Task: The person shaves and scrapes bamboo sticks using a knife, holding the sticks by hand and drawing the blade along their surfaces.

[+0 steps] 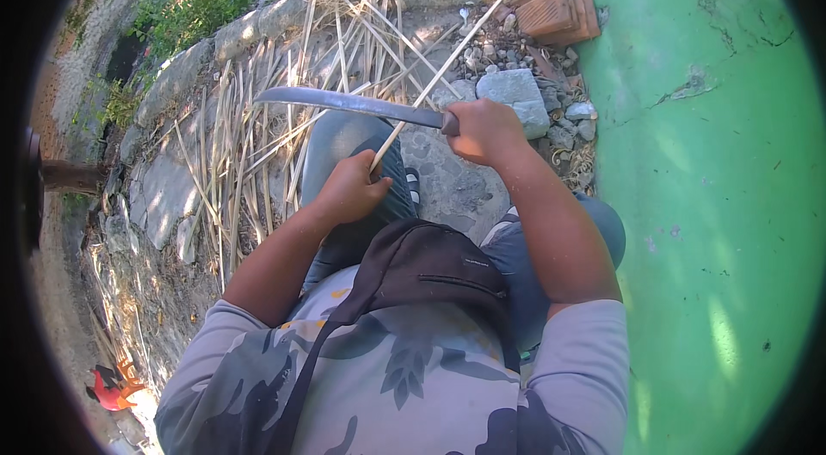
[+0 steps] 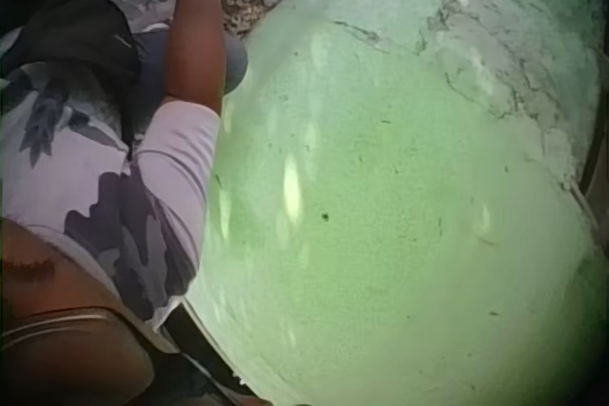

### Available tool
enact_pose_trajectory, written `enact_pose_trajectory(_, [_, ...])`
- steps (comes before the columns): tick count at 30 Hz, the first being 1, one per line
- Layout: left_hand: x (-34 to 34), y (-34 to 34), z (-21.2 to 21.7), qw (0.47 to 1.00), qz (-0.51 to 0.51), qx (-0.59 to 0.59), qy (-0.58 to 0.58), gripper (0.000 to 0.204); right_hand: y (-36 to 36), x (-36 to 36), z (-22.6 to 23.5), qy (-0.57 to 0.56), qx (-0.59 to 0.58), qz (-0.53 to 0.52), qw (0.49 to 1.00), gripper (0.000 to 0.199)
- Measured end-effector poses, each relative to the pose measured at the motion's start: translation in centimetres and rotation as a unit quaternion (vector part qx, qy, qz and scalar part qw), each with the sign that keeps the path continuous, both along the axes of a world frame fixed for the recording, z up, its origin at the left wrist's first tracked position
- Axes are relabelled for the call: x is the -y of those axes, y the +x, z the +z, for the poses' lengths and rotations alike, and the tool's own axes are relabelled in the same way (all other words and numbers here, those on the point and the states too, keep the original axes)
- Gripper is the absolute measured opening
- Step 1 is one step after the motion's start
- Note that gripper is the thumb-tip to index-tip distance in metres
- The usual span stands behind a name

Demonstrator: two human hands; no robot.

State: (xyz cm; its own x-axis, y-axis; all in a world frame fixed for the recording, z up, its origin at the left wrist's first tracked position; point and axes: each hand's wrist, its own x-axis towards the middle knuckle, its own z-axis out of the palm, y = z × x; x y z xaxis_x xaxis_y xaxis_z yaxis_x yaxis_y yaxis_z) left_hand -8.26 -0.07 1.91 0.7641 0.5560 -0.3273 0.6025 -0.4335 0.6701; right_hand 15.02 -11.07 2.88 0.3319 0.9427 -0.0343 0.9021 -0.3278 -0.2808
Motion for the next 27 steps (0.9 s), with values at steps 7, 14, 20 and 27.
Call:
enact_pose_trajectory(7, [-0.2,-0.2,-0.4,1.000,-0.009,0.009,0.015,0.027,0.1,-0.1,0.3,0.033,-0.010,0.017,0.999,0.019])
enact_pose_trajectory(14, [-0.6,-0.3,-1.5,0.999,-0.016,0.037,0.008,0.030,1.3,0.4,-0.6,0.020,0.016,0.004,1.000,0.016])
enact_pose_trajectory(20, [-0.8,-0.2,-1.0,0.999,-0.020,0.026,-0.005,0.032,1.2,0.4,-0.1,0.036,0.026,0.007,0.999,0.018])
enact_pose_trajectory(27, [-0.8,-0.2,-1.0,0.999,-0.025,0.020,-0.002,0.034,1.7,0.6,-0.3,0.056,0.035,0.017,0.998,0.016])
